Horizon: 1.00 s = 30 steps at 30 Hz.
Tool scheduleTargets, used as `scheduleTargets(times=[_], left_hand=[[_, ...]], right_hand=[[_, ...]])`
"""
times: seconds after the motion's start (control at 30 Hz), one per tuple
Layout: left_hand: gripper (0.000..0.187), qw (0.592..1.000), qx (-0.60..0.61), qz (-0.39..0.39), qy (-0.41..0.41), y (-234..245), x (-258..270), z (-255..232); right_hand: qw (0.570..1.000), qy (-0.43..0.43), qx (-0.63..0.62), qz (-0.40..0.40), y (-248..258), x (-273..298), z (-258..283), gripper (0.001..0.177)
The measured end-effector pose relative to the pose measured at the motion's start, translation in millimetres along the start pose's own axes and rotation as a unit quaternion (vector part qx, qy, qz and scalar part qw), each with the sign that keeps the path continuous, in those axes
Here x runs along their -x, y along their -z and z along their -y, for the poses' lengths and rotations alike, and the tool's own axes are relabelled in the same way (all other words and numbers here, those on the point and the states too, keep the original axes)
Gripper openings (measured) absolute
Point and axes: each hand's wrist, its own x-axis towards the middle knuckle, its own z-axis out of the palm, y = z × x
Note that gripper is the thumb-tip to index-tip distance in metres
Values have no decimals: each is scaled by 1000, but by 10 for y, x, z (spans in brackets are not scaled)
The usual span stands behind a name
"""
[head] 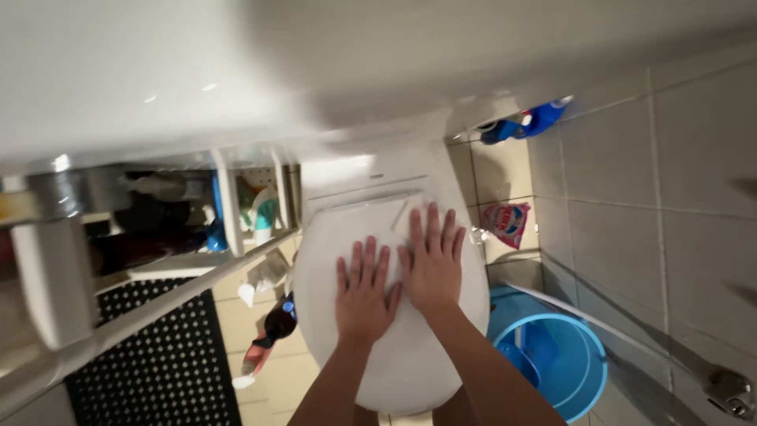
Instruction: Cleaning the toilet bowl and exterior surfaces using a sponge and water.
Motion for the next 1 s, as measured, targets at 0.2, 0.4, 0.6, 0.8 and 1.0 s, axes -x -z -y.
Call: scheduleTargets(times=[0.2, 0.4, 0.6, 0.8, 1.0], left_hand=[[77, 998, 44, 41, -3, -59, 600, 99], [72, 999, 4, 49, -22, 206, 789, 126], [70, 997, -6, 61, 47, 106, 1198, 29], [95, 985, 48, -19, 163, 348, 977, 43], [129, 952, 38, 246, 177, 889, 310, 169]], right_hand=[[990, 91, -28, 106, 128, 1060, -121, 69], [983, 98, 3, 158, 315, 1088, -194, 65], [997, 68, -8, 28, 287, 256, 299, 65], [972, 203, -23, 114, 145, 748, 281, 65], [992, 49, 109, -34, 260, -168, -159, 59]])
